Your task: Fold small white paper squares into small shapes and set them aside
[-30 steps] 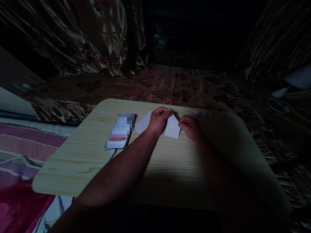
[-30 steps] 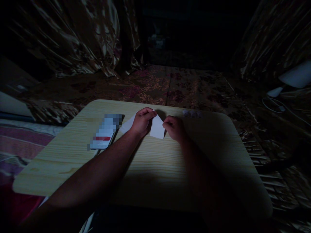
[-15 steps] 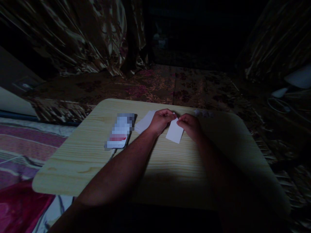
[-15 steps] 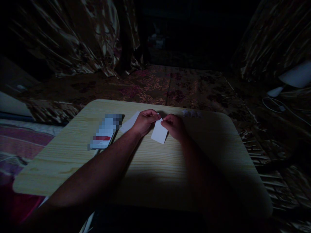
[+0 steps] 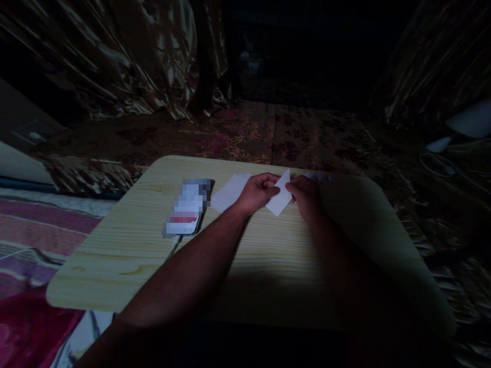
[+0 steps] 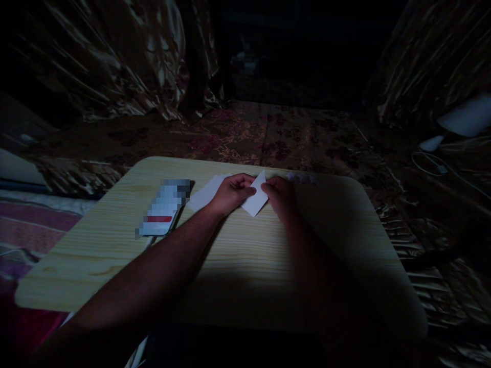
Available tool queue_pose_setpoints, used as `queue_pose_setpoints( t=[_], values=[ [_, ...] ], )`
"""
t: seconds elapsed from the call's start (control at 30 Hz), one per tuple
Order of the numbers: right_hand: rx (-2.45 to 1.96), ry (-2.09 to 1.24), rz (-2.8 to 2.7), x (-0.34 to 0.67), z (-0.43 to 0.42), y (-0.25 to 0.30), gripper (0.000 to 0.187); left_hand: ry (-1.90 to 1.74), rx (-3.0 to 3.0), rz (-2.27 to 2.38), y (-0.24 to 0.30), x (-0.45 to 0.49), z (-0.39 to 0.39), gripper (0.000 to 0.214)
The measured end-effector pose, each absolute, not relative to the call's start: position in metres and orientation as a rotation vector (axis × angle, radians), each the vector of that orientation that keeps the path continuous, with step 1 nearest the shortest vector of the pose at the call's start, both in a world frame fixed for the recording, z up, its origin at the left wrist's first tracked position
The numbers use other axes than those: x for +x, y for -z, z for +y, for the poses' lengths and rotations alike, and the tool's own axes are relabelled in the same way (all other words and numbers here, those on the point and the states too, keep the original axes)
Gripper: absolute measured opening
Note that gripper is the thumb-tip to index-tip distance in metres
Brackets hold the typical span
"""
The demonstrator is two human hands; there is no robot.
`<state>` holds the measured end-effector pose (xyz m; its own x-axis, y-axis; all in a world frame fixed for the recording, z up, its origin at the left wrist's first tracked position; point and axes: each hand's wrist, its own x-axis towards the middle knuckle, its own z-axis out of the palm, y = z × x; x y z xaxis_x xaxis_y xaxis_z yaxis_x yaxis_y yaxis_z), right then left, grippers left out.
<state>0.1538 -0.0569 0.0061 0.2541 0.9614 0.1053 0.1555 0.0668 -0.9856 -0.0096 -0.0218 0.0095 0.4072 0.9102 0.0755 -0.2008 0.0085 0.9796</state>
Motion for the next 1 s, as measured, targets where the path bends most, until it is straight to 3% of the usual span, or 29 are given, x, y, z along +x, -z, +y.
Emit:
queue_pose_setpoints(
  t=[0.7, 1.0],
  values=[
    [-1.239, -0.887, -1.352, 0.1534, -0.063, -0.0109, 0.014, -1.047, 1.181, 0.707, -0.0054, -0.0108, -0.0163, 0.027],
    [-1.279, -0.869, -1.318, 0.1529, -0.0624, -0.011, 0.021, -1.045, 1.199, 0.696, -0.0052, -0.0108, -0.0177, 0.023]
  ],
)
